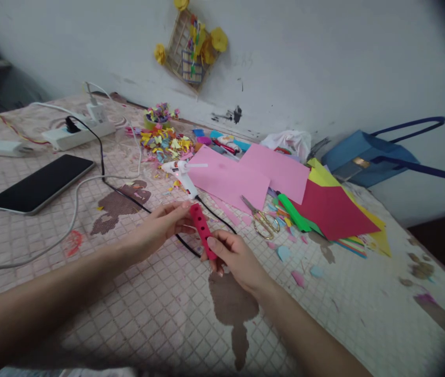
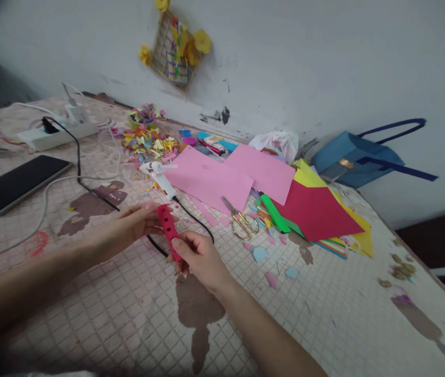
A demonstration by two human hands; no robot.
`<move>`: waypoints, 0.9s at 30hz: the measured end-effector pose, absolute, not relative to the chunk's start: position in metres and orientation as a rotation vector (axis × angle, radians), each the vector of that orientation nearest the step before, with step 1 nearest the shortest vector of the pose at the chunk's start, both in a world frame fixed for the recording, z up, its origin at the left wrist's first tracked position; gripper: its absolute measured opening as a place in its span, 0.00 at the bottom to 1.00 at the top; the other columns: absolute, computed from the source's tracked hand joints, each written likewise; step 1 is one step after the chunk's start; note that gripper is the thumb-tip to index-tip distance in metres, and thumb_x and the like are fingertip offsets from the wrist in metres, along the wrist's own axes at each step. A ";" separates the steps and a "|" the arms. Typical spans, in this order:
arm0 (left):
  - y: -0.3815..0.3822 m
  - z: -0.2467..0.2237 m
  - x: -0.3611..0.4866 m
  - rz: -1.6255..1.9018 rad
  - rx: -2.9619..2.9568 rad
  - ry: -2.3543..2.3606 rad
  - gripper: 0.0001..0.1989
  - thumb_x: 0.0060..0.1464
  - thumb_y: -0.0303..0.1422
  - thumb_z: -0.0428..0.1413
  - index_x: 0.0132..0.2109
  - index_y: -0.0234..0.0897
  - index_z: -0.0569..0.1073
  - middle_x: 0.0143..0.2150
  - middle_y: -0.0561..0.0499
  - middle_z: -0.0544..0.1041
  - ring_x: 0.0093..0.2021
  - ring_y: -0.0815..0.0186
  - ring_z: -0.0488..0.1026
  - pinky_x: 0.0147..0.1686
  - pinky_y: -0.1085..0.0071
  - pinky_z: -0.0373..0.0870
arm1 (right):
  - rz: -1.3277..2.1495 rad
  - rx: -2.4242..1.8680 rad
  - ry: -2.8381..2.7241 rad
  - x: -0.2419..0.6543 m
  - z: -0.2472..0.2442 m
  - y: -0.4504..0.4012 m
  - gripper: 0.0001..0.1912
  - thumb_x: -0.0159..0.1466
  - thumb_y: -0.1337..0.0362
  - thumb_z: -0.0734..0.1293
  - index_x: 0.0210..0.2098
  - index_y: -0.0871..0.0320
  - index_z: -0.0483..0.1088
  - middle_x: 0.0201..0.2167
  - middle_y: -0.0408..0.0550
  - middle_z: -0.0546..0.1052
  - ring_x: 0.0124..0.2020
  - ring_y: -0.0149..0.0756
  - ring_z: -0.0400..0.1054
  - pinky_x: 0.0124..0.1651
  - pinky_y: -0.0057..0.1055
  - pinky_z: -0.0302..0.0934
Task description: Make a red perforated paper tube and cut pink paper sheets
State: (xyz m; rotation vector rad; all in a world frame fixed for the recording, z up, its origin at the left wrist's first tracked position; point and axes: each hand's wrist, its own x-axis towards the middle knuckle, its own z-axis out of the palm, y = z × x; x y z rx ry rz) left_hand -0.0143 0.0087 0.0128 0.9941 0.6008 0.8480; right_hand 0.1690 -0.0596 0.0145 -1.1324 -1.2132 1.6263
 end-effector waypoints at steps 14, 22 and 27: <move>0.006 0.010 -0.013 0.744 0.875 0.422 0.09 0.54 0.33 0.62 0.41 0.34 0.77 0.38 0.47 0.81 0.32 0.67 0.76 0.31 0.73 0.72 | 1.998 -0.884 -1.022 0.172 0.015 -0.061 0.14 0.58 0.57 0.72 0.37 0.61 0.72 0.27 0.44 0.78 0.17 0.22 0.65 0.16 0.16 0.55; 0.002 0.010 -0.009 0.648 1.013 0.405 0.08 0.52 0.30 0.63 0.40 0.32 0.76 0.32 0.50 0.79 0.27 0.72 0.73 0.29 0.76 0.70 | 1.929 -0.884 -1.068 0.169 0.015 -0.061 0.16 0.60 0.54 0.70 0.38 0.61 0.71 0.27 0.45 0.78 0.18 0.22 0.66 0.17 0.17 0.58; 0.003 0.011 -0.009 0.735 1.051 0.516 0.07 0.51 0.31 0.64 0.37 0.32 0.76 0.34 0.50 0.80 0.33 0.70 0.76 0.35 0.75 0.71 | 1.713 -1.051 -1.196 0.166 0.014 -0.063 0.15 0.59 0.54 0.70 0.31 0.61 0.69 0.27 0.45 0.77 0.17 0.24 0.68 0.16 0.19 0.59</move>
